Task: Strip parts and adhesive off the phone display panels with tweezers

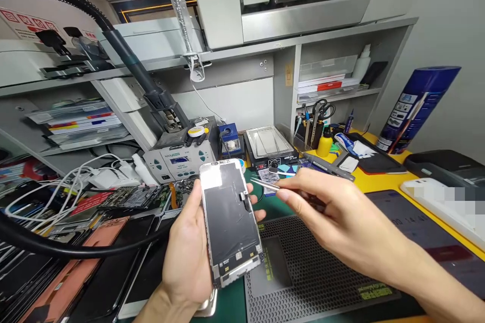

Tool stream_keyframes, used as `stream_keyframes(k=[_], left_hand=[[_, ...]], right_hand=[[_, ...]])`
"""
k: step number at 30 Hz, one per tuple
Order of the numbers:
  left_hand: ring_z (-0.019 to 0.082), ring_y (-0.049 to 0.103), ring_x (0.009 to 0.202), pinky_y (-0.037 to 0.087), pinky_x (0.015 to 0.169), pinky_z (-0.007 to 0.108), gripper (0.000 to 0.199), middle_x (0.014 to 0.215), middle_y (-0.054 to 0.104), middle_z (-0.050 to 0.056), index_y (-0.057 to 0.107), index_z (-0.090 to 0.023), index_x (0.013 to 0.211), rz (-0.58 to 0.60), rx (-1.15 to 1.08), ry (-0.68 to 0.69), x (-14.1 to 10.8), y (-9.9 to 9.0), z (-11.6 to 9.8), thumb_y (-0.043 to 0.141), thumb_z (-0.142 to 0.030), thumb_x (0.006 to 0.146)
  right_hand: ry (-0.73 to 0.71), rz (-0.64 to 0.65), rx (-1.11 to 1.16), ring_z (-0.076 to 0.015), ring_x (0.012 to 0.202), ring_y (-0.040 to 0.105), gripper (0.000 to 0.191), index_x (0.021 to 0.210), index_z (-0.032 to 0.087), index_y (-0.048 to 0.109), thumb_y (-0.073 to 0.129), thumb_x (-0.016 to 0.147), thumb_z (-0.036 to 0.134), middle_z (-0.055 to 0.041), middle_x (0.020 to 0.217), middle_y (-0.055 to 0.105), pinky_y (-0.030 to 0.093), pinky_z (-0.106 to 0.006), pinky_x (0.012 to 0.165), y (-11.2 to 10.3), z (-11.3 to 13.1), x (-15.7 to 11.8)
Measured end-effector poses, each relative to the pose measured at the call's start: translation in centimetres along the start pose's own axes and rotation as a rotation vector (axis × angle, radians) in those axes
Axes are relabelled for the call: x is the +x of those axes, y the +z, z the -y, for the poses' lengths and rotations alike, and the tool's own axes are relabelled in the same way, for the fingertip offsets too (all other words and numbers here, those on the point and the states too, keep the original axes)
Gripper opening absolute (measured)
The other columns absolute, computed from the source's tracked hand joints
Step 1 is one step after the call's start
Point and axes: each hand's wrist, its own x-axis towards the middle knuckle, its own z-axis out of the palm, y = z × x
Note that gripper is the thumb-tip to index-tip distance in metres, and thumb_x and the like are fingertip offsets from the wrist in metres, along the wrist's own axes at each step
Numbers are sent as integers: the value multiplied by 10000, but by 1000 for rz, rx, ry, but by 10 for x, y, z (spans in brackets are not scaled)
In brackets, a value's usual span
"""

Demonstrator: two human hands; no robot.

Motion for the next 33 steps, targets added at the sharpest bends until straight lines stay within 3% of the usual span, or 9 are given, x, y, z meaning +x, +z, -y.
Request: stream_keyframes(k=[3, 6, 11, 13, 18, 24, 28, 33], left_hand=[[306, 749, 838, 576, 796, 407, 654, 1038, 765, 150, 697, -115, 1223, -30, 0, 31, 0, 0, -1, 420, -641, 949], [310, 750, 794, 582, 737, 408, 684, 954, 770, 165, 696, -93, 1210, 10, -9, -7, -1, -2, -3, 376, -642, 958], [264, 735, 698, 583, 629, 361, 713, 853, 758, 157, 727, -63, 1024, 215, -91, -102, 2, -7, -8, 251, -594, 1000], [259, 734, 689, 580, 613, 348, 707, 837, 754, 151, 722, -60, 1040, 234, -99, -113, 4, -7, -10, 240, -577, 1007], [253, 732, 674, 573, 588, 328, 716, 815, 749, 143, 715, -36, 1078, 199, -84, -114, 4, -4, -11, 227, -556, 1014], [265, 742, 657, 576, 580, 344, 709, 796, 764, 146, 723, -40, 1068, 149, -61, -131, 4, -3, -12, 238, -553, 1014], [276, 751, 664, 589, 604, 371, 628, 829, 786, 137, 722, -59, 1106, 67, -21, -113, 4, -4, -11, 331, -539, 1003], [279, 749, 724, 595, 698, 389, 580, 879, 786, 130, 719, -68, 1115, -41, 15, -75, 2, 3, -10, 406, -537, 981]], right_hand=[[185, 117, 208, -148, 640, 648, 272, 985, 246, 736, 595, 962, 478, -6, 760, 715, 520, -216, 539, 7, 8, 1], [331, 210, 330, -111, 461, 520, 342, 1007, 218, 716, 561, 971, 520, 37, 557, 587, 407, -201, 394, 14, 15, 1], [223, 221, 342, -110, 532, 552, 301, 896, 213, 739, 577, 975, 454, 0, 693, 664, 434, -208, 450, 20, 20, -3], [152, 197, 297, -129, 606, 601, 282, 865, 213, 751, 582, 977, 408, -18, 760, 708, 463, -221, 515, 20, 20, -4], [75, 190, 186, -138, 594, 565, 246, 852, 232, 762, 579, 971, 345, -7, 716, 710, 405, -237, 489, 17, 19, -7], [103, 227, 190, -136, 584, 538, 259, 830, 232, 743, 564, 970, 356, -3, 699, 687, 392, -236, 488, 18, 19, -6], [194, 297, 268, -135, 585, 499, 316, 831, 223, 726, 539, 980, 430, -7, 692, 647, 368, -240, 483, 20, 18, -8], [429, 379, 491, -74, 430, 414, 428, 788, 197, 610, 553, 942, 592, 47, 605, 507, 301, -202, 383, 24, 16, -10]])
